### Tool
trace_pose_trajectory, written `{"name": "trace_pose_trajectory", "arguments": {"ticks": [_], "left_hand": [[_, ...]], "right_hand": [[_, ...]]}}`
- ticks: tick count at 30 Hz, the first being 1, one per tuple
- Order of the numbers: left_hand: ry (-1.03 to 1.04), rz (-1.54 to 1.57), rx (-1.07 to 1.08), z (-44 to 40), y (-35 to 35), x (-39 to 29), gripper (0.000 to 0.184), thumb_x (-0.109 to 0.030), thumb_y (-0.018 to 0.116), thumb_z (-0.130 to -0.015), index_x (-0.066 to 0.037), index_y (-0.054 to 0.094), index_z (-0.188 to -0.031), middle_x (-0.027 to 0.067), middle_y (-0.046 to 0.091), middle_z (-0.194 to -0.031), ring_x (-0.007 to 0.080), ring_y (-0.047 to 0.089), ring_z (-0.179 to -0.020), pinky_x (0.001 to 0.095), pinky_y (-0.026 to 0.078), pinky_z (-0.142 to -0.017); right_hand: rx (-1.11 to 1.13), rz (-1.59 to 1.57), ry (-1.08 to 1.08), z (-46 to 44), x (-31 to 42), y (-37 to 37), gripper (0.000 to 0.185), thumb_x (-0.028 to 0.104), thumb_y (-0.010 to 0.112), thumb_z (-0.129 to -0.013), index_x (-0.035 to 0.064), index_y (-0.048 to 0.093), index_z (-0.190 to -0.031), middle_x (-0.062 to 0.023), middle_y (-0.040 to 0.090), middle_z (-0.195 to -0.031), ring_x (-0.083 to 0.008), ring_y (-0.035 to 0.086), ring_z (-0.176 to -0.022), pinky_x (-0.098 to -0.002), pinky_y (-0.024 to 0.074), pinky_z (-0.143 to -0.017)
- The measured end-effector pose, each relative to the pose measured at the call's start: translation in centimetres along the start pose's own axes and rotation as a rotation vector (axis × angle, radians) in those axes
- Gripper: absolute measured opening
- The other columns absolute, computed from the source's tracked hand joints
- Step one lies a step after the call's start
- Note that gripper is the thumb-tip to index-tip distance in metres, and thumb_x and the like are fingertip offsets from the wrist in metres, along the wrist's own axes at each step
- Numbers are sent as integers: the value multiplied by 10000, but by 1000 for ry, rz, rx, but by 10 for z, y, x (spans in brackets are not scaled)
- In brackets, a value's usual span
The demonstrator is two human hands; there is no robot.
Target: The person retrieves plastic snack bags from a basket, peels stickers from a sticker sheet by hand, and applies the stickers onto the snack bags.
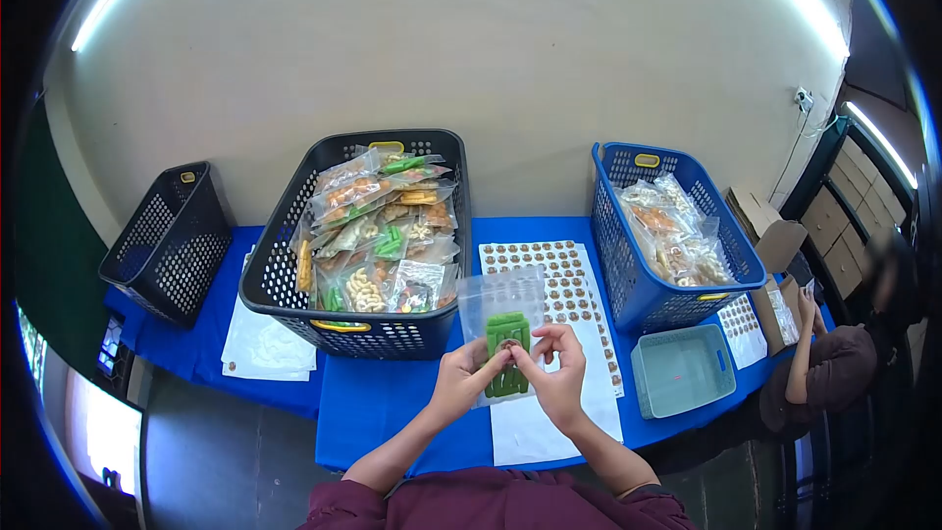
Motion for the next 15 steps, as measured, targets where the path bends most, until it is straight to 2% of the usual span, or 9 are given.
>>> {"name": "trace_pose_trajectory", "arguments": {"ticks": [3, 6, 9, 15], "left_hand": [[-4, 28, 15, 0, -2, -3, 288, -97, 539, -858, 58, 505, -1098, 81, 588, -1005, 104, 556, -907, 230, 454, -782], [-33, -6, 53, -1, -7, 0, 289, -100, 550, -852, 54, 510, -1093, 75, 587, -1006, 95, 557, -896, 225, 458, -771], [-64, -60, 86, -1, -12, 5, 291, -114, 572, -839, 42, 523, -1080, 66, 588, -1002, 87, 557, -876, 228, 458, -767], [-136, 9, 65, -1, -6, 8, 307, -121, 590, -826, 34, 529, -1083, 61, 598, -982, 85, 557, -866, 238, 458, -759]], "right_hand": [[-68, -20, 38, -3, 2, -2, 277, 51, 682, -723, 32, 488, -920, 23, 489, -671, -44, 471, -637, -178, 350, -601], [9, -547, 273, -1, -7, 8, 205, 57, 653, -762, 30, 500, -895, 15, 504, -729, -43, 482, -689, -176, 378, -648], [81, -490, 252, 4, -17, 7, 173, 98, 630, -796, 13, 511, -889, -20, 553, -761, -51, 520, -705, -201, 420, -621], [40, -667, 370, 7, -21, 4, 168, 96, 620, -804, 9, 516, -902, -12, 533, -795, -42, 499, -697, -194, 410, -623]]}}
Point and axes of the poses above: each hand's wrist, its own z-axis away from the middle knuckle, its own y-axis out of the palm, x = y × z, the point moved 1 cm from there along -z, towards the middle knuckle
